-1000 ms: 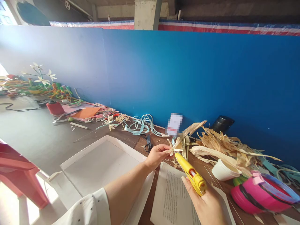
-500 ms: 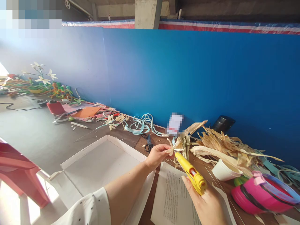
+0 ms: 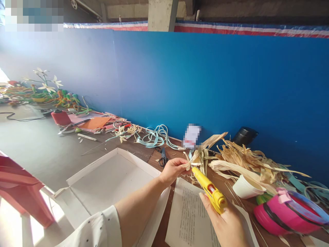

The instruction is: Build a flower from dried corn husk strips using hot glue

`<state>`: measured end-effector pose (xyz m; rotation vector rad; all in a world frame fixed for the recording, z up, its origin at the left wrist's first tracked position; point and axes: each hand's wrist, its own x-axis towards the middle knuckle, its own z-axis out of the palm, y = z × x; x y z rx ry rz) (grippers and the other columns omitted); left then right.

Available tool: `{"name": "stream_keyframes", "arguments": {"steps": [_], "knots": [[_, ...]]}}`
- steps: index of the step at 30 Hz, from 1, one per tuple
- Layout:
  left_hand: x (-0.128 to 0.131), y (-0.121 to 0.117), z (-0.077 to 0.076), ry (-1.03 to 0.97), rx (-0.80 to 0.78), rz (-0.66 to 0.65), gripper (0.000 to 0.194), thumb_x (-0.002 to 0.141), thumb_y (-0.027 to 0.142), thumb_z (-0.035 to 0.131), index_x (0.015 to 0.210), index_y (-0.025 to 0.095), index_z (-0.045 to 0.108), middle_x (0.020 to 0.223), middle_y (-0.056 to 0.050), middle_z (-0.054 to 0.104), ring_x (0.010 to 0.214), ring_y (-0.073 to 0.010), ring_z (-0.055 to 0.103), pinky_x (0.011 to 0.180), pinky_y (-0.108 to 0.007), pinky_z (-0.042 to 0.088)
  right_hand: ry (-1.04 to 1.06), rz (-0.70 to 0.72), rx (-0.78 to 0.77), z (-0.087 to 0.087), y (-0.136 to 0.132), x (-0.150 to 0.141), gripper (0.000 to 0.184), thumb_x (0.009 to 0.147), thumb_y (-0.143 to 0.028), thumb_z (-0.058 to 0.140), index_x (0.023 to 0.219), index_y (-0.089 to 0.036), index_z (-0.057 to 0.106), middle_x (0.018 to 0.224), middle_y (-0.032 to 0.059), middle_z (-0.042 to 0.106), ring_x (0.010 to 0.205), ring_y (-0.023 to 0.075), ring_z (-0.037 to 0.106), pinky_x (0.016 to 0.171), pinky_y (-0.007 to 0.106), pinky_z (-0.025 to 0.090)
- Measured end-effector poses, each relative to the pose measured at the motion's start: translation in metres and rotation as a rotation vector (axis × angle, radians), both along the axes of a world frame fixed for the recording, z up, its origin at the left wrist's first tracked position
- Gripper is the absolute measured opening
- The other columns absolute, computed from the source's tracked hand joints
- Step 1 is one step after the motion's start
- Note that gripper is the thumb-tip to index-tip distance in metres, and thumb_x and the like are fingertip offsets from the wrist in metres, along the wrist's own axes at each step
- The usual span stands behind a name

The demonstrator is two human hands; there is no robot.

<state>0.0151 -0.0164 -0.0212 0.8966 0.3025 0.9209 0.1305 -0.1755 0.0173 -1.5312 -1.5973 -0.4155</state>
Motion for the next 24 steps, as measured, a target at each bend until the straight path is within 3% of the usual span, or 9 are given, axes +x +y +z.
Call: {"name": "stream_keyframes", "arguments": {"steps": [10,24], "knots": [[-0.0002,0.0007,-0.001,-0.004,0.016,-0.006,0.044,0.054,0.046,0.079,0.075,0.01,0.066,0.07,-0.005,0.064,0.066,-0.0132,0.06,0.074,-0.033,0.051,-0.08,0.032,-0.033,-0.0068,-0.0003,0.0068,0.027,0.083,-0.042,0.054,0.081,-0.023,0.073,0.068,0.006,0.067,0.056,0.0183,0.063,0.05,0.024,0.051],[-0.0013,0.0,0.0011,0.003,0.006,-0.012,0.046,0.051,0.046,0.08,0.075,0.009,0.065,0.069,-0.004,0.064,0.067,-0.0132,0.061,0.075,-0.033,0.052,-0.035,-0.005,-0.046,-0.005,-0.0005,0.0012,0.028,0.082,-0.043,0.055,0.076,-0.022,0.073,0.06,0.0043,0.065,0.045,0.0156,0.057,0.042,0.023,0.046]]}}
